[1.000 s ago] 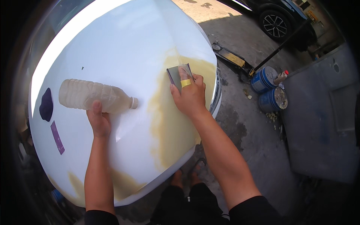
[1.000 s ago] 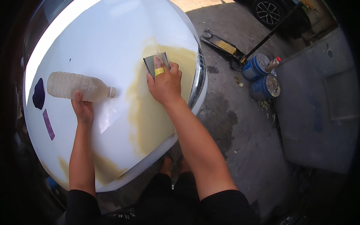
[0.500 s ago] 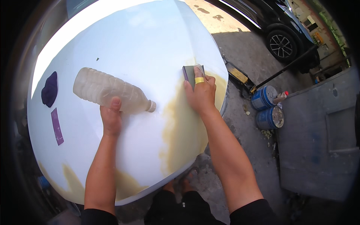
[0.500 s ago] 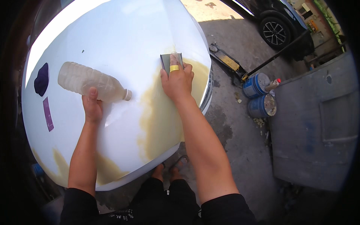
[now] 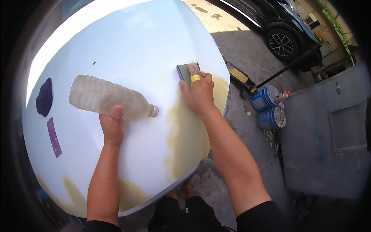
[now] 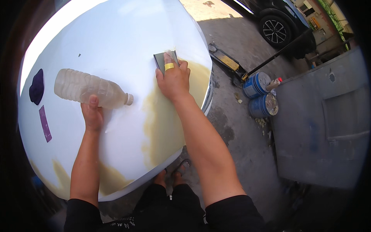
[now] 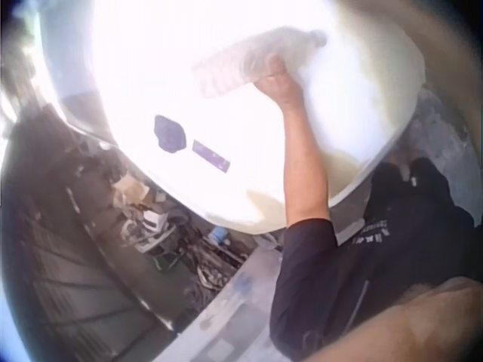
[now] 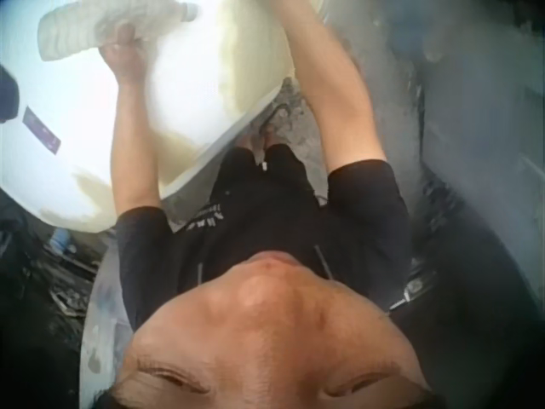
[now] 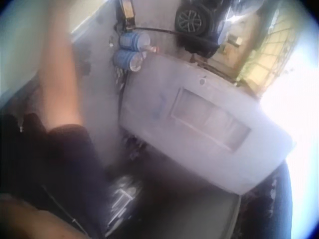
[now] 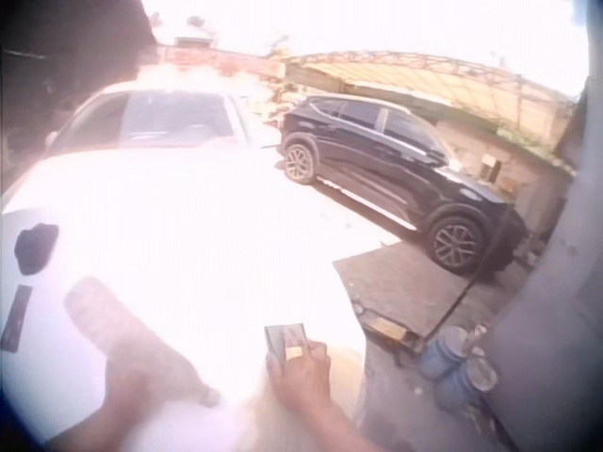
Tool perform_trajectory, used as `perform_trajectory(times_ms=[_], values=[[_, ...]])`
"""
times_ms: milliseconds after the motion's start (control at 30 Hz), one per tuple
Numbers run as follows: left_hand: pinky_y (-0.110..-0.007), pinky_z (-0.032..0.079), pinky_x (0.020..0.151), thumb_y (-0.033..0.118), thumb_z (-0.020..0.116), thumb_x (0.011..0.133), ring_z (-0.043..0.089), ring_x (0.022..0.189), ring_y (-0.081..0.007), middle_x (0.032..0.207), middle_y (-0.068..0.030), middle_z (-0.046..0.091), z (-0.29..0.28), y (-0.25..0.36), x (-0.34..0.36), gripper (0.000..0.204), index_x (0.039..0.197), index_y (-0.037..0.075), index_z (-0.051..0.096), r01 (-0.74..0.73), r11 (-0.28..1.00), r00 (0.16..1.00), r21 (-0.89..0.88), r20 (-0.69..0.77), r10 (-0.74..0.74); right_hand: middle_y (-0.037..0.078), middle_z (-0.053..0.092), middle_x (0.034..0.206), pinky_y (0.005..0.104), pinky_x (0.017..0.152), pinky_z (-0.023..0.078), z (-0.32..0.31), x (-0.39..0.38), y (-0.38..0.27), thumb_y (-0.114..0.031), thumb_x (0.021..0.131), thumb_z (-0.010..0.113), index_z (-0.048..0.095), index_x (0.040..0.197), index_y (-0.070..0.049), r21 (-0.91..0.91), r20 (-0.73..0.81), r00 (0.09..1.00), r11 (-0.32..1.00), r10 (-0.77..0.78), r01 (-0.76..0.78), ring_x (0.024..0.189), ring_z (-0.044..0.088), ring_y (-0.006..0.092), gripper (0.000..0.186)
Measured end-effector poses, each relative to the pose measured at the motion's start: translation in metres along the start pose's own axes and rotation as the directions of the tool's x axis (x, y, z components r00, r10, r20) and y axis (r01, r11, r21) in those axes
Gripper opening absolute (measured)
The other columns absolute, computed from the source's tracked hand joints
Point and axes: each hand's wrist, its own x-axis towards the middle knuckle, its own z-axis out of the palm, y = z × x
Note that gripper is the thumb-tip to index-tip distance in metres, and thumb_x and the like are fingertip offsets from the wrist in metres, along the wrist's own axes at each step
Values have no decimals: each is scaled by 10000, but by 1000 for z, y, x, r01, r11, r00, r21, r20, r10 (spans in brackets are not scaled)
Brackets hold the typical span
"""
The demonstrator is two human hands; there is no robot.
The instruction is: The person sands the hood of a white car using a sanding block and water. They repeatedly pour water from a plastic bottle onto the hood and sand the surface with a sanding block, occasionally switching to a different sanding block.
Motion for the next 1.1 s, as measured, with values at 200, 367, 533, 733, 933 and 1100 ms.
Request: perform_trajectory(times_ms=[200, 367, 533, 733, 933, 1100], values=[[-371, 376, 1072, 560, 667, 887, 482, 1234, -216, 1310, -92, 512, -3, -4, -2, 779, 1382, 10, 423, 2, 1000, 1000, -1, -31, -2, 78, 563, 1414, 480, 1009, 404, -4, -206, -45, -172, 761, 779, 535, 1383, -136, 208, 23, 979, 958, -204, 195, 1189, 506, 382, 669], [-369, 370, 1063, 539, 659, 907, 478, 1215, -219, 1289, -97, 516, -11, -6, -3, 753, 1371, -6, 426, -14, 1000, 999, -12, 43, 15, 114, 585, 1365, 481, 981, 413, 4, -105, -20, -198, 803, 741, 517, 1391, -88, 63, -51, 981, 980, -188, 191, 1164, 496, 390, 639], [-365, 373, 1063, 466, 658, 933, 486, 1210, -212, 1288, -92, 522, -1, -2, 1, 692, 1381, -5, 418, -1, 993, 998, -118, 56, 7, 151, 597, 1304, 473, 997, 395, -8, -21, 1, -233, 871, 674, 491, 1400, -27, 5, -26, 1000, 1000, 11, -11, 1175, 460, 385, 597], [-374, 382, 1069, 528, 639, 918, 495, 1217, -221, 1292, -98, 523, -6, -7, -1, 713, 1354, 2, 438, 6, 997, 1000, -75, -6, -7, 73, 569, 1410, 460, 1011, 399, 3, -229, -42, -191, 745, 792, 549, 1365, -132, 123, -39, 989, 981, -143, 147, 1202, 506, 372, 668], [-386, 398, 1065, 506, 651, 915, 508, 1221, -233, 1301, -107, 528, -8, -4, -2, 708, 1358, -2, 435, 0, 997, 999, -79, 45, 4, 135, 598, 1330, 478, 991, 406, -2, -104, 6, -204, 815, 721, 513, 1385, -62, 43, -137, 989, 998, -47, 53, 1153, 491, 395, 624], [-386, 410, 1056, 490, 651, 920, 521, 1212, -234, 1287, -109, 541, -4, -3, 1, 689, 1354, -3, 442, -25, 996, 999, -90, 37, 29, 134, 610, 1291, 476, 997, 404, -4, -68, 26, -239, 849, 699, 512, 1380, -51, 55, -116, 993, 998, 17, -10, 1176, 475, 397, 594]])
